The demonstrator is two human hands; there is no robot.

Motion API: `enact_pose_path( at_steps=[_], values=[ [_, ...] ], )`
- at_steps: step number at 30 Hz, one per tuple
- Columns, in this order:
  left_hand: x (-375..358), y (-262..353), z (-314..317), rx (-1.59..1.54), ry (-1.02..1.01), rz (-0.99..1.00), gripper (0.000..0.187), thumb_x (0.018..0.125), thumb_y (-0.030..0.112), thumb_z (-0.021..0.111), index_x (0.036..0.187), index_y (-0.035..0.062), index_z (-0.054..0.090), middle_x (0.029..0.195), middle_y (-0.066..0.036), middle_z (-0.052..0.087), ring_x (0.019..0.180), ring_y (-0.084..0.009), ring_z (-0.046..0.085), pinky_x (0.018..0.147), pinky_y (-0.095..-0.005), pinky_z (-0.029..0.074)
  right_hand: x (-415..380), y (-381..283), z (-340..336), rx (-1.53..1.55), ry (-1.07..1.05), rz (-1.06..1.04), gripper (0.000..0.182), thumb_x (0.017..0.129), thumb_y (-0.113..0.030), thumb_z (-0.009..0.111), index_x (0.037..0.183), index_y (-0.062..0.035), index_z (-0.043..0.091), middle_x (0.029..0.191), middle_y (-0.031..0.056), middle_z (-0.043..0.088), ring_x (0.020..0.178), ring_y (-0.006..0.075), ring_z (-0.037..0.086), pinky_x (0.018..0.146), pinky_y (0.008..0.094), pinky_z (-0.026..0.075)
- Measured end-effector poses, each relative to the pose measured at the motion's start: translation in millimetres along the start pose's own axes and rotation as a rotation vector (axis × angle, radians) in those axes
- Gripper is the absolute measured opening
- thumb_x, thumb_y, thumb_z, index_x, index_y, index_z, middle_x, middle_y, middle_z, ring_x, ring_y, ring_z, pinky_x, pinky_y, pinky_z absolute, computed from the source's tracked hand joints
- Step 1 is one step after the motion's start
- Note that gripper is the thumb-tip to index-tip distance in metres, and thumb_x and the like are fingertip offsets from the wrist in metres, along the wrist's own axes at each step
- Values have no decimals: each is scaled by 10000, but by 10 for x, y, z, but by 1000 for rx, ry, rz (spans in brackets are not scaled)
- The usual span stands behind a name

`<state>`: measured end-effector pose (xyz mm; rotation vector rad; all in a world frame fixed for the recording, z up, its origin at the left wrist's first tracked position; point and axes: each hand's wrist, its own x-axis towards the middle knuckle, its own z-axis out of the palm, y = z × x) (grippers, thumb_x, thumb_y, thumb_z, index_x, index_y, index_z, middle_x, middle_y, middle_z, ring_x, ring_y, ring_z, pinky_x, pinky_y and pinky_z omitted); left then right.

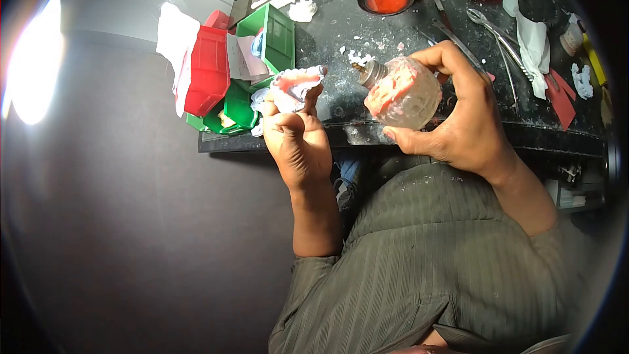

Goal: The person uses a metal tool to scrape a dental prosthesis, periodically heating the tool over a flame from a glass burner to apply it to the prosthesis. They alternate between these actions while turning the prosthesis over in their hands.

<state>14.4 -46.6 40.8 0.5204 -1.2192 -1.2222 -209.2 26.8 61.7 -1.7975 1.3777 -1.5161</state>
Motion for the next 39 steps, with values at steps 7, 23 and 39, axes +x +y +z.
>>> enact_pose_path(
  at_steps=[7,23,39],
  values=[
    [-27,44,74,2,-24,2,851,849,550,676,1338,-93,406,1281,-198,554,1243,-357,543,1149,-473,355,3,-25,33,11,41,-80,588,596,-178,902,1069,-21,589,942,58,639,859,134,632,796,281,510],
    [-124,139,270,13,20,-4,684,717,84,780,1295,-44,440,1297,-206,573,1173,-251,581,915,-291,479,-25,-40,106,-46,-48,-33,571,590,-178,901,1035,-27,575,900,73,656,829,164,653,773,296,518],
    [-124,0,109,35,-109,204,560,930,309,678,1277,-77,466,1302,-217,570,1181,-324,585,975,-392,495,-34,-13,77,26,-48,13,571,601,-168,891,1055,-24,576,918,69,653,850,156,639,795,290,507]
  ],
)
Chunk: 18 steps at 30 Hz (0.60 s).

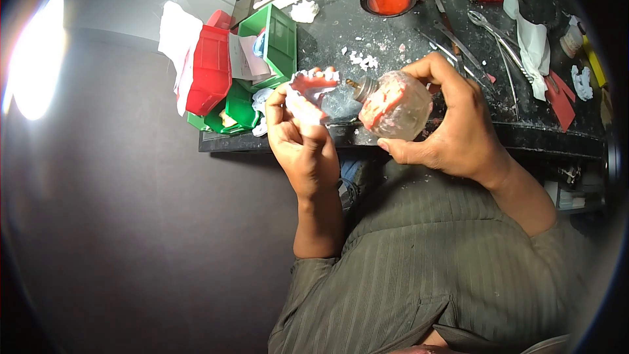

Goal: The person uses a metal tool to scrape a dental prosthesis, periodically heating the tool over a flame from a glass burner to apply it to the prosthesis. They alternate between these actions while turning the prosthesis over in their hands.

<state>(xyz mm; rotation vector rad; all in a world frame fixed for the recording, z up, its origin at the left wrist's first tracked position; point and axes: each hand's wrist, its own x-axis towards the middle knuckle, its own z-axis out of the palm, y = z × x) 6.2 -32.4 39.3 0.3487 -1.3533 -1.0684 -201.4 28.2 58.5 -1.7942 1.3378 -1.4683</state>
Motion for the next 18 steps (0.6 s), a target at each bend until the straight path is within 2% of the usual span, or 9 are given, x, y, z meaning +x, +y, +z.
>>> enact_pose_path(
  at_steps=[2,3,4,6,7,11,13,16,18],
  values=[
    [44,-19,-51,-116,55,-126,652,989,526,516,1247,-73,524,1276,-217,580,1195,-368,570,1020,-471,462,-7,1,-35,16,8,-8,579,601,-169,892,1064,-24,577,926,65,649,862,151,630,809,286,500],
    [34,-18,-44,-226,168,-206,683,1027,551,387,1214,-80,570,1148,-225,638,1115,-374,606,948,-474,504,-7,1,-53,30,18,-15,586,598,-172,892,1070,-23,578,939,63,643,880,147,619,824,284,493],
    [39,7,-75,-225,170,-206,683,1027,551,387,1214,-80,570,1148,-225,638,1115,-374,606,948,-474,504,-6,0,-75,44,28,-21,593,595,-174,892,1075,-22,579,951,60,638,897,143,609,840,283,485],
    [49,79,-160,-374,109,-382,742,1028,587,322,1192,-85,590,1017,-226,678,960,-365,644,823,-450,537,1,7,-121,20,16,-22,597,594,-169,886,1081,-14,578,979,63,635,923,146,606,857,288,481],
    [79,144,-9,-269,278,-455,785,1027,612,269,1191,-85,590,873,-204,674,772,-313,624,659,-407,520,5,14,-132,8,11,-32,594,594,-161,881,1082,-9,579,987,64,633,927,147,606,860,289,481],
    [56,148,-52,-301,287,-527,806,1021,631,257,1159,-84,601,743,-151,625,627,-259,563,538,-334,450,8,14,-140,3,-3,-31,586,597,-147,870,1085,0,582,1000,69,632,928,153,610,870,292,478],
    [46,163,-78,-247,184,-584,838,1009,662,233,1112,-78,611,566,-58,516,474,-184,462,461,-300,371,1,7,-139,11,-14,-36,588,595,-152,869,1086,-2,584,998,70,631,932,155,609,876,294,475],
    [30,126,-157,-319,46,-565,849,1001,679,215,1065,-66,617,465,8,433,380,-140,380,439,-279,334,-7,-20,-164,1,-55,-55,596,591,-160,866,1093,-3,585,997,71,630,943,159,607,892,298,467],
    [36,133,-127,-241,73,-592,853,998,684,198,1037,-59,616,436,39,397,353,-120,352,444,-274,348,-12,-18,-163,-16,-88,-69,603,590,-164,865,1099,-3,584,997,71,629,949,162,605,902,300,463]
  ],
)
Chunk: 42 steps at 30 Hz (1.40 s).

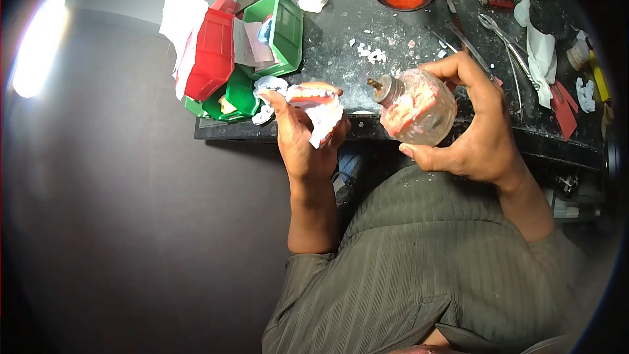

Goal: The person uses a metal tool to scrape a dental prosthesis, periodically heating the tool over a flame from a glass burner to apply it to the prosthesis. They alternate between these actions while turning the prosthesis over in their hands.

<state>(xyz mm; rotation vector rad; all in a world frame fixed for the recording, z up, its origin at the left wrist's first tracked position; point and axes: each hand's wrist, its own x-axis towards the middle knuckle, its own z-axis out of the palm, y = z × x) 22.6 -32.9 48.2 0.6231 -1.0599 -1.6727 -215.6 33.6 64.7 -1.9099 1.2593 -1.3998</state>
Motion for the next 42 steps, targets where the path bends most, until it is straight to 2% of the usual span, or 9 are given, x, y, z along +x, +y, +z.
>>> enact_pose_path(
  at_steps=[2,12,18,21,24,28,33,37,42],
  values=[
    [4,0,101,78,200,-8,853,997,685,188,1031,-56,612,434,42,387,358,-119,366,449,-268,368,-8,21,17,36,-6,1,617,586,-165,864,1109,0,582,1012,74,625,966,167,600,914,304,456],
    [-8,-71,-58,202,106,127,1040,904,800,65,1010,-78,613,704,-87,591,373,-107,357,354,-235,314,-3,90,47,63,28,131,611,598,-116,863,1125,6,578,1047,69,628,1005,158,593,949,307,447],
    [-9,-39,73,267,276,54,1157,821,883,45,979,-97,640,545,-18,486,364,-92,303,357,-215,288,23,144,115,-69,111,134,551,622,-139,892,1072,-33,593,951,101,690,900,210,692,797,333,528],
    [-5,-55,57,153,233,12,1162,808,899,105,1048,-110,629,497,9,453,363,-87,305,361,-224,280,29,210,103,-179,63,182,586,651,-103,909,1127,-6,582,1036,118,687,966,178,684,854,312,535],
    [-19,-120,-43,85,120,-9,1188,810,903,64,1062,-104,641,515,13,470,384,-73,333,379,-220,261,25,231,118,-256,147,154,561,648,-214,901,1060,-18,575,1010,166,656,985,340,647,854,417,499],
    [-31,-173,-27,100,48,-5,1185,814,903,138,1197,-136,558,474,33,395,364,-82,286,406,-246,273,5,299,35,-550,151,86,683,590,-315,921,1103,28,630,1138,124,593,1128,313,525,1009,405,399],
    [-48,-224,-40,16,18,-38,1158,819,899,153,1232,-120,519,519,39,398,376,-69,253,416,-235,242,66,296,-363,-565,-52,115,561,678,-242,870,1133,14,664,1159,150,617,1133,308,550,992,405,430],
    [-67,-251,-40,-28,46,-34,992,872,846,172,1145,-31,547,593,8,463,390,-75,279,403,-233,249,314,282,-707,-512,70,302,201,835,-97,726,992,22,688,833,181,715,759,316,692,720,403,536],
    [-138,-236,67,-44,6,-71,1038,819,893,108,1044,-6,573,596,38,439,431,-45,318,403,-197,229,787,512,-710,-828,-77,392,194,840,-154,726,829,36,690,710,187,670,666,289,656,687,394,517]
  ],
)
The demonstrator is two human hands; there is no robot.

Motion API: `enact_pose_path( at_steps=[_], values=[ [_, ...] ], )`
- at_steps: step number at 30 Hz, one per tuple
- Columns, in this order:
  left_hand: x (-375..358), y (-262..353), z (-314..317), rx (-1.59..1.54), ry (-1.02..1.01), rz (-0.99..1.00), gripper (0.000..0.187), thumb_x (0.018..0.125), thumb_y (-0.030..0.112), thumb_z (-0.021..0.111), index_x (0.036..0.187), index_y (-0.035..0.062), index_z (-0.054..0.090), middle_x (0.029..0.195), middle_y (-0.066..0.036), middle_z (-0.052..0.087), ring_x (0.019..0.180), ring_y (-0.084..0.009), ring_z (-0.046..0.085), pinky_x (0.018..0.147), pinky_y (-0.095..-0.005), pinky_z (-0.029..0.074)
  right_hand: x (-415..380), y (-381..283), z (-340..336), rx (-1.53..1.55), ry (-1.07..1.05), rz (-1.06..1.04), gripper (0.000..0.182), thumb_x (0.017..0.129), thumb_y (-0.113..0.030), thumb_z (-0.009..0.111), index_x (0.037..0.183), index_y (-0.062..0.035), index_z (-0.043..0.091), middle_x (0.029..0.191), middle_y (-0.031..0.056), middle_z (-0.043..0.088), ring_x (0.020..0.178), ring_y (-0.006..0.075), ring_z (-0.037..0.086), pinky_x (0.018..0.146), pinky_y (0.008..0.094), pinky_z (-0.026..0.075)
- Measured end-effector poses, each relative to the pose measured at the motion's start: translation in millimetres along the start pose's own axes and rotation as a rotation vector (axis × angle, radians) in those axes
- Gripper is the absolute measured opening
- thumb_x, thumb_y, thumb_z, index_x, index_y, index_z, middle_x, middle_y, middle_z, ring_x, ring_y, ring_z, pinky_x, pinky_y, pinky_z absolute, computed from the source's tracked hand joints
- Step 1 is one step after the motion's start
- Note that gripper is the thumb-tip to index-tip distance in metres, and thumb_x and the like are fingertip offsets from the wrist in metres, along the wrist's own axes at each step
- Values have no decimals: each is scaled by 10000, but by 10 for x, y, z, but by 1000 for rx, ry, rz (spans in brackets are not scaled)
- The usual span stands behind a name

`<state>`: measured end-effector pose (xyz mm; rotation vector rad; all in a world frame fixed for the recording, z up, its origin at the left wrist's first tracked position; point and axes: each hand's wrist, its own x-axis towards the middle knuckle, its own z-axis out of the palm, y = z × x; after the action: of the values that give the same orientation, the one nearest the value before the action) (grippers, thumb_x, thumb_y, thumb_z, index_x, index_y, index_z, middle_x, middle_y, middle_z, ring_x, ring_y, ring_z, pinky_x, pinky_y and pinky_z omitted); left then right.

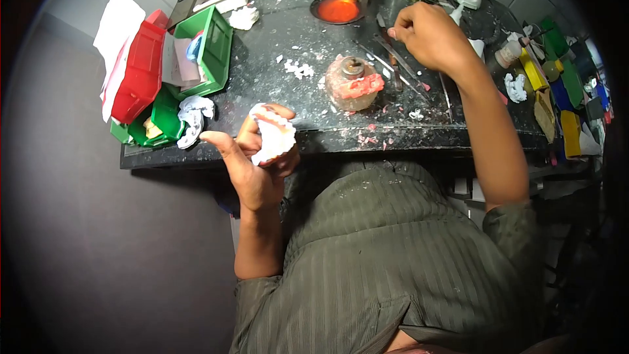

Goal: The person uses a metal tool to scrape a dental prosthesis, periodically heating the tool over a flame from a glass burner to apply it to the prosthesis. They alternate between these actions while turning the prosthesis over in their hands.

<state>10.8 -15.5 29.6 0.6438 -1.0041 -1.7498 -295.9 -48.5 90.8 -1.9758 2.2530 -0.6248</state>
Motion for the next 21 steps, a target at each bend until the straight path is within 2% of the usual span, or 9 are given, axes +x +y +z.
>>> enact_pose_path(
  at_steps=[2,4,6,8,10,13,15,17,21],
  values=[
    [-46,2,1,33,-40,-6,1088,786,917,71,1046,-4,588,617,31,476,440,-43,335,406,-200,234,258,88,181,-90,-31,-66,289,825,-187,754,668,30,646,576,146,608,541,235,598,575,388,474],
    [-91,2,25,57,-42,17,1151,750,935,17,1073,-1,605,665,30,528,490,-38,389,426,-195,259,423,107,228,-94,-221,97,368,807,-205,781,572,4,590,510,108,553,468,188,551,483,368,420],
    [-119,-21,31,78,-31,64,1148,792,918,99,1109,-72,585,631,14,496,458,-62,365,430,-201,277,481,177,291,75,-244,52,455,778,-166,805,473,-41,491,440,31,494,391,116,468,425,303,359],
    [-140,-18,70,121,-4,100,1184,773,928,66,1130,-66,601,649,11,519,497,-52,399,445,-197,285,570,272,291,188,-332,121,421,774,-138,798,480,-41,512,476,24,532,415,113,485,425,300,363],
    [-144,-12,51,182,9,118,1201,759,934,45,1135,-58,608,667,5,544,509,-53,417,455,-193,299,573,316,317,296,-276,113,246,725,-131,814,614,-16,626,555,49,605,467,135,559,450,286,393],
    [-145,-12,59,201,37,139,1210,757,925,12,1139,-54,609,696,-6,567,534,-53,440,471,-189,318,598,351,204,281,-328,180,221,727,-129,803,632,-24,633,593,38,620,496,129,554,462,280,396],
    [-145,-9,47,197,28,155,1212,757,920,-1,1139,-54,610,732,-17,583,561,-53,459,489,-185,332,659,498,206,321,-479,260,140,786,-112,748,749,-40,634,630,8,594,507,82,495,465,237,357],
    [-145,-24,35,198,13,171,1215,756,915,-15,1139,-54,610,769,-28,600,587,-53,478,507,-182,346,621,506,190,323,-431,245,135,792,-119,743,771,-47,631,650,-3,594,529,74,494,474,233,351],
    [-146,-53,30,257,33,267,1225,762,898,-39,1163,-63,606,875,-59,633,737,-89,538,678,-201,409,602,555,65,301,-305,221,154,809,-151,750,848,-68,626,723,-20,611,591,58,508,511,226,354]
  ],
)
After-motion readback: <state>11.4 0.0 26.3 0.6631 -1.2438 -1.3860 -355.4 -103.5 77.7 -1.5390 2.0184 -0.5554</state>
